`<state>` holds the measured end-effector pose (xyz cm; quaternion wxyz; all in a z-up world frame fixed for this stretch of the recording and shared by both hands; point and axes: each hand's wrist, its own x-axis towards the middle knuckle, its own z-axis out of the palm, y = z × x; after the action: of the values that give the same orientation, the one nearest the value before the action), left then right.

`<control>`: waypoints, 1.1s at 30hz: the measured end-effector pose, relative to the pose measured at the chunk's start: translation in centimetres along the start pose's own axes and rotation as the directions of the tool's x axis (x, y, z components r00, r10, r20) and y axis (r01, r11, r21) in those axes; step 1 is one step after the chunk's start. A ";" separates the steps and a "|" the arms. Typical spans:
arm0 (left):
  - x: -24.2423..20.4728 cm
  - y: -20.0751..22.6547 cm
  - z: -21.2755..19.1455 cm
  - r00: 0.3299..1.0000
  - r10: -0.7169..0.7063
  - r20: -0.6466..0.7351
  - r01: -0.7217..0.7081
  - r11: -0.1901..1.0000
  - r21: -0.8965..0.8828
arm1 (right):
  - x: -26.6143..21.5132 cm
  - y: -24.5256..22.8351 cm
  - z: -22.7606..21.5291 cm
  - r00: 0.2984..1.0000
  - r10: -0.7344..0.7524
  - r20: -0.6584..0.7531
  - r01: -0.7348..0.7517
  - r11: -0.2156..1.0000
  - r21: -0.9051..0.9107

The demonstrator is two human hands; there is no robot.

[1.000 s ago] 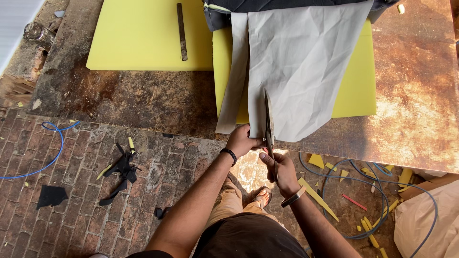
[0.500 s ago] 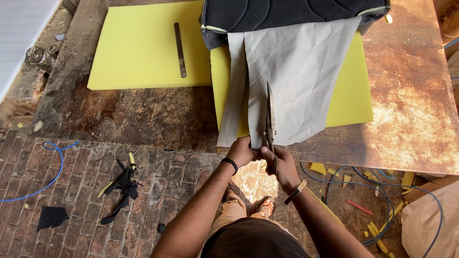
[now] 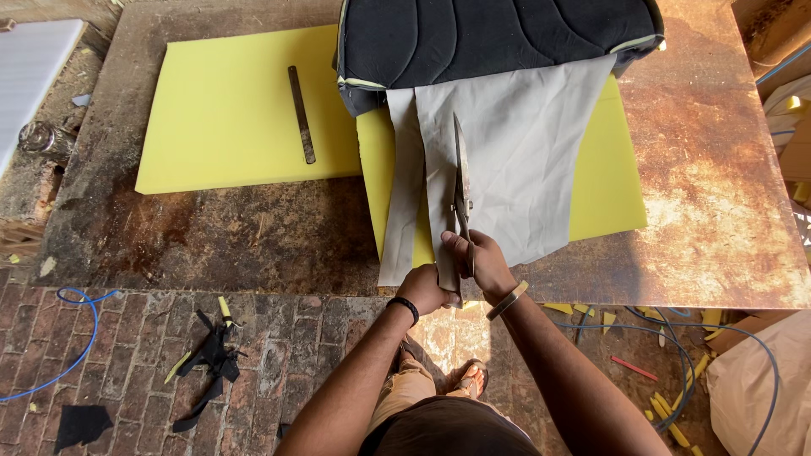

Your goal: The person cuts a yellow foam sheet with a long knife, following pre-drawn lines. They then place a dark quilted fabric cover over the foam and trim the fabric with scissors to fit the foam shape.

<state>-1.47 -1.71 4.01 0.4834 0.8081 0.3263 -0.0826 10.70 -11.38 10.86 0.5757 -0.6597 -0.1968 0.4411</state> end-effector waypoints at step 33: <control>3.5 0.1 -4.2 0.876 -0.218 0.430 -0.025 0.870 0.492 | 5.4 -3.1 1.4 0.981 0.061 -0.183 -0.072 0.996 -0.054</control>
<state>0.53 3.38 4.69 0.3258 0.8400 0.2088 -0.3803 13.25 -5.65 11.89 0.5560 -0.7205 -0.1345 0.3921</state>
